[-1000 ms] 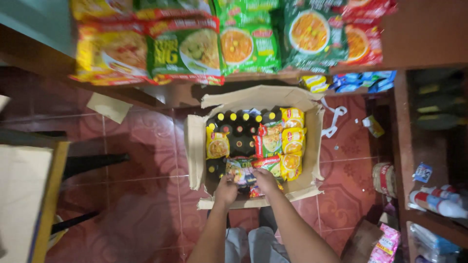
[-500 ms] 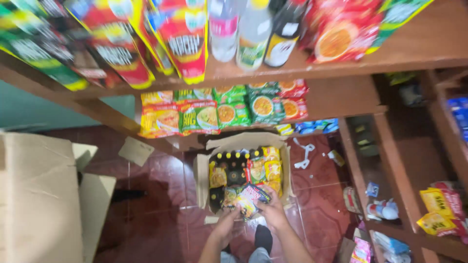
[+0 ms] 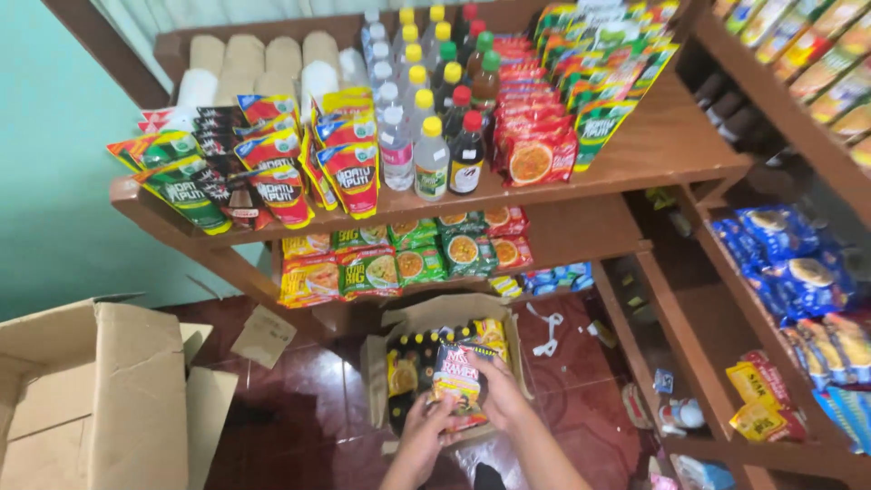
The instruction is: Restock and organize noodle packets, canned goods, and condiments on wooden shelves.
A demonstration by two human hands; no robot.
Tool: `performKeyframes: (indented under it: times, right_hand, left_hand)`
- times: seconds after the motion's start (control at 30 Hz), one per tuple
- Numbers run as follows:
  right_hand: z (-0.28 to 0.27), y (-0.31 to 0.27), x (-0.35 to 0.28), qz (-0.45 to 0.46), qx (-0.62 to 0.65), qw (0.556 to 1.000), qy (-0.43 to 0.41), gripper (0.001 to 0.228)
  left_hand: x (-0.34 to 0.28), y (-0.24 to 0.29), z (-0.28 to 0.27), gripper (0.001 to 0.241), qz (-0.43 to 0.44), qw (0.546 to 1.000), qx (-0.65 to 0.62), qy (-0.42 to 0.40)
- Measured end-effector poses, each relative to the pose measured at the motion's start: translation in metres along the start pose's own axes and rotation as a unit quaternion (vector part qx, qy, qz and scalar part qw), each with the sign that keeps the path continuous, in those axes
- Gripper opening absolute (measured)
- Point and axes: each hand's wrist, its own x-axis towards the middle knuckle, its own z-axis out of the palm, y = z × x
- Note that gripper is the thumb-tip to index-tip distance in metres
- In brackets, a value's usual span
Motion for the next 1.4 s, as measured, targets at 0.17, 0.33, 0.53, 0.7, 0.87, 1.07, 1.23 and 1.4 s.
performKeyframes:
  times: [0.17, 0.33, 0.53, 0.7, 0.87, 1.07, 1.23, 1.4]
  right_hand:
    - [0.019, -0.017, 0.0, -0.017, -0.016, 1.0, 0.004, 0.033]
    - [0.031, -0.022, 0.012, -0.033, -0.041, 0.998, 0.027, 0.029]
    - [0.059, -0.036, 0.003, -0.044, -0.064, 0.997, -0.014, 0.027]
    - [0.056, -0.03, 0.005, -0.05, -0.079, 0.994, -0.05, 0.029]
    - [0.066, -0.038, -0.009, -0.032, -0.131, 0.989, -0.063, 0.029]
    - [0.066, -0.03, -0.008, -0.071, -0.119, 0.987, -0.077, 0.027]
    - [0.047, -0.02, 0.007, -0.111, -0.104, 0.988, -0.033, 0.022]
    - [0.034, -0.009, 0.019, -0.111, -0.028, 0.992, 0.046, 0.021]
  left_hand:
    - [0.016, -0.011, -0.012, 0.035, 0.091, 0.996, 0.017, 0.016]
    - [0.011, 0.005, -0.003, 0.045, 0.106, 0.993, 0.008, 0.054]
    - [0.035, -0.007, -0.016, 0.057, 0.14, 0.986, 0.041, 0.082]
    - [0.018, 0.015, 0.003, 0.055, 0.137, 0.983, -0.036, 0.121]
    - [0.004, 0.032, 0.013, 0.049, 0.119, 0.982, -0.079, 0.126]
    - [0.029, 0.015, -0.007, 0.055, 0.156, 0.981, -0.031, 0.112]
    - [0.019, 0.027, -0.007, 0.043, 0.226, 0.943, 0.221, 0.101]
    - [0.032, 0.011, -0.015, 0.031, 0.209, 0.966, 0.139, 0.056]
